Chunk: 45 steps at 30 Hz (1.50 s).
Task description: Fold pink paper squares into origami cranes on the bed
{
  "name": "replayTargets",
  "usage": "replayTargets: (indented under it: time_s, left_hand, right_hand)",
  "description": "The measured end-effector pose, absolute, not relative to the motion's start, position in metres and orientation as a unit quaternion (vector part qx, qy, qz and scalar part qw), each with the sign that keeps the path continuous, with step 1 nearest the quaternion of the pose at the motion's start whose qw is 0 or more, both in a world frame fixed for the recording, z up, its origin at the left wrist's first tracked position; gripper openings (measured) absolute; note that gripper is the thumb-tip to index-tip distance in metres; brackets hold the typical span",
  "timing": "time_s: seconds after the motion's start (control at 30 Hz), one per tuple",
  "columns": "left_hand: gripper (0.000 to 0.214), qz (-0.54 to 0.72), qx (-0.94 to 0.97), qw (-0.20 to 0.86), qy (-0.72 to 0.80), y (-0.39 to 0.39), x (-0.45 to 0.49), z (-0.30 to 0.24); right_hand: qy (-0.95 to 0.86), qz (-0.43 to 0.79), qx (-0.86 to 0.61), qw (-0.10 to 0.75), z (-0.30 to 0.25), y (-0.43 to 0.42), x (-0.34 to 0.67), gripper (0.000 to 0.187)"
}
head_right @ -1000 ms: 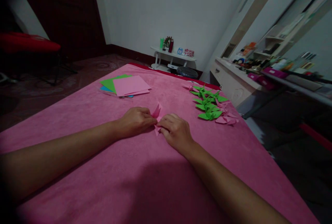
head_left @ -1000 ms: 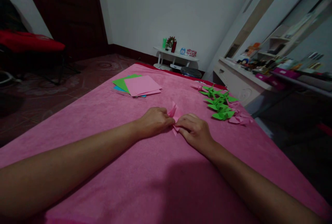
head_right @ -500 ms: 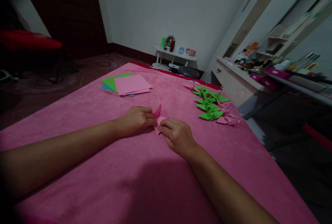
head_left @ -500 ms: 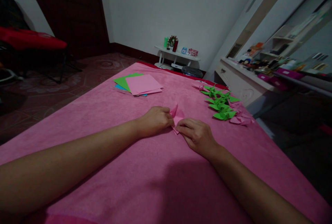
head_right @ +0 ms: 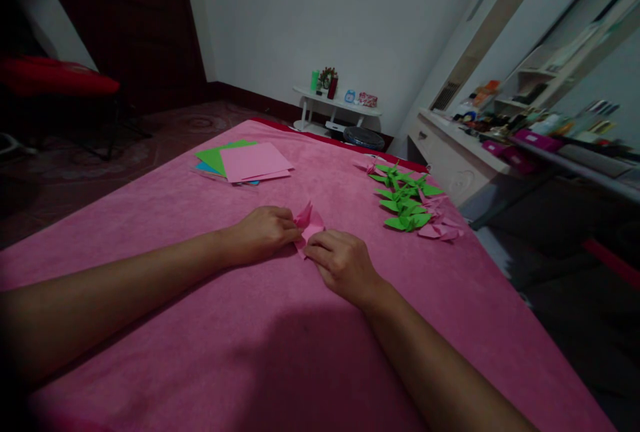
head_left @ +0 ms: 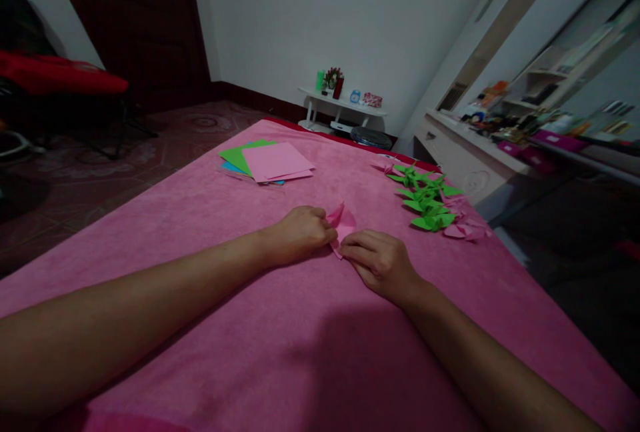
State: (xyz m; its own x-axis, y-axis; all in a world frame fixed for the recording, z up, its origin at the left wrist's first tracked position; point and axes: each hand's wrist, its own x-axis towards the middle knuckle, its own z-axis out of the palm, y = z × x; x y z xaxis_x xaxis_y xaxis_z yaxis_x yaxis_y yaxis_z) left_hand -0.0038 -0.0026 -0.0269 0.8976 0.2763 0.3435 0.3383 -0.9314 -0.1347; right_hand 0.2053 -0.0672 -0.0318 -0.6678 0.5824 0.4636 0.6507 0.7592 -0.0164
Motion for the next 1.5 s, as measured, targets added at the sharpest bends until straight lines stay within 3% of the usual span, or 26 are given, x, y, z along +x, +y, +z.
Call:
replayTargets:
  time_s: [1.03, 1.5]
  left_hand:
    - [0.018, -0.182, -0.967, 0.105, -0.146, -0.004, -0.004, -0.028]
    - [0.015, -0.170, -0.967, 0.115, -0.148, -0.006, -0.004, -0.026]
  right_hand:
    - [-0.916, -0.075, -0.341, 0.196, -0.026, -0.071, 0.201, 0.024]
    - [-0.918, -0.111, -0.360, 0.123, -0.010, -0.078, 0.193, 0.024]
